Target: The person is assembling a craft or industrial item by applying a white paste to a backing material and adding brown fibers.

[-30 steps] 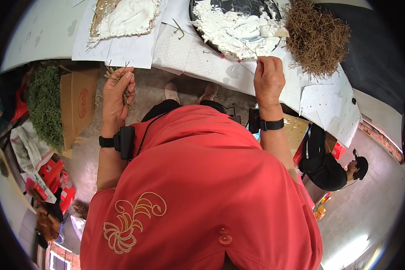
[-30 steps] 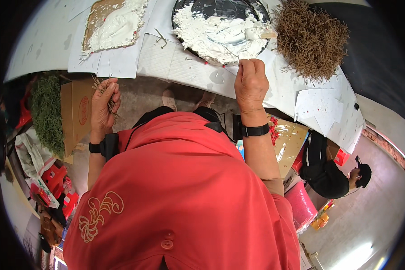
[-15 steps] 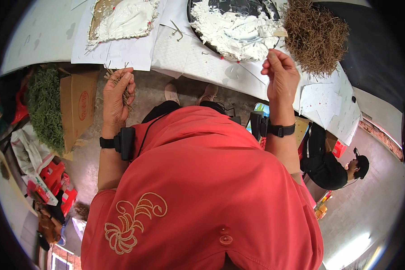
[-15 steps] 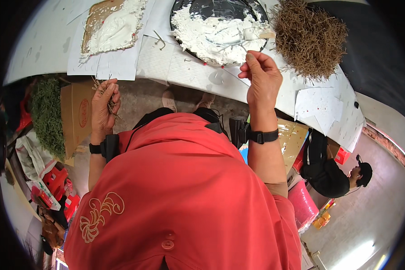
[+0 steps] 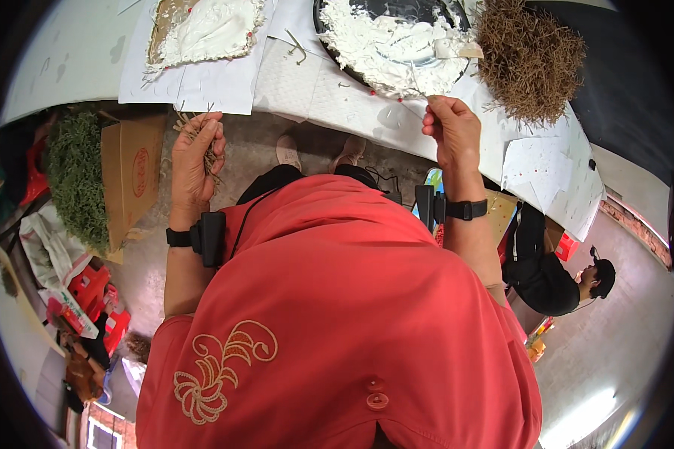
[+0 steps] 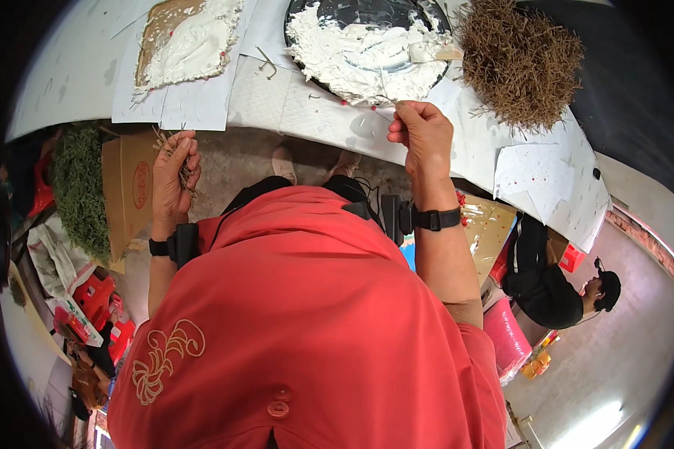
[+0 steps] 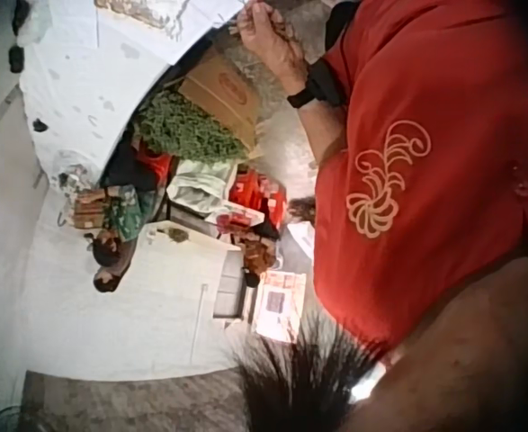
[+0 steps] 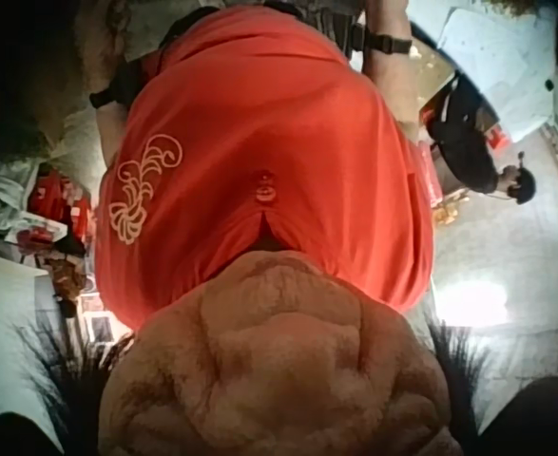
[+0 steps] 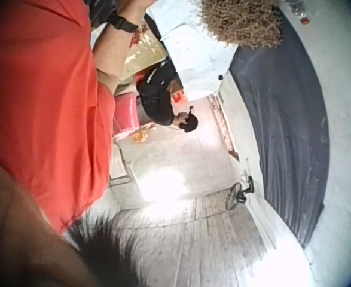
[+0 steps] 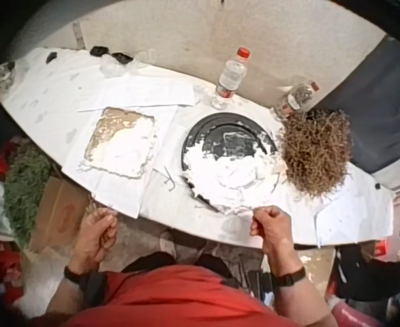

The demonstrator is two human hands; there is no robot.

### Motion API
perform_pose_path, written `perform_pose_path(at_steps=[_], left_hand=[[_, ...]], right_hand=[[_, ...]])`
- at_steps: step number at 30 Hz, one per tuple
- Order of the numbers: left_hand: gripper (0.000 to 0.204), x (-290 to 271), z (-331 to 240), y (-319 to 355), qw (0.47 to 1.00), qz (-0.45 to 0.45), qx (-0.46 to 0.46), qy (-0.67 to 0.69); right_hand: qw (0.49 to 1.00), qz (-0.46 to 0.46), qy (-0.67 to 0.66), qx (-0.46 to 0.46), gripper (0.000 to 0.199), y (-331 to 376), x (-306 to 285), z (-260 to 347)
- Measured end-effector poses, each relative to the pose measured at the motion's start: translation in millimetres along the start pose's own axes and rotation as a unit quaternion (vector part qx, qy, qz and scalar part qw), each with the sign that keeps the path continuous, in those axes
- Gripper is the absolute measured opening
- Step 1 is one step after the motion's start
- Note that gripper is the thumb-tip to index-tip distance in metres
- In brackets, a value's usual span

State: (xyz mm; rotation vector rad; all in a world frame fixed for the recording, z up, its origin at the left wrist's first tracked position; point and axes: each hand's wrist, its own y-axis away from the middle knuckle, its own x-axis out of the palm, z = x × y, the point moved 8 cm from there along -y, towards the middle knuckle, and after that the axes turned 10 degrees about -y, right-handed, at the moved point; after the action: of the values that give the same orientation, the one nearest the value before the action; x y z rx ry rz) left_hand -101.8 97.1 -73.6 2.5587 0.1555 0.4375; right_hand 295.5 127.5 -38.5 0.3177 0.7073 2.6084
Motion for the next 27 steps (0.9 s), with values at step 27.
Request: perform_pose_path(at_steps=[27], left_hand=[[0.017,-3,4,5,1.000,-0.013,-0.004,-0.004]], right_hand=[[0.947,-0.041,0.138,-0.288,0.009,10,5,56]])
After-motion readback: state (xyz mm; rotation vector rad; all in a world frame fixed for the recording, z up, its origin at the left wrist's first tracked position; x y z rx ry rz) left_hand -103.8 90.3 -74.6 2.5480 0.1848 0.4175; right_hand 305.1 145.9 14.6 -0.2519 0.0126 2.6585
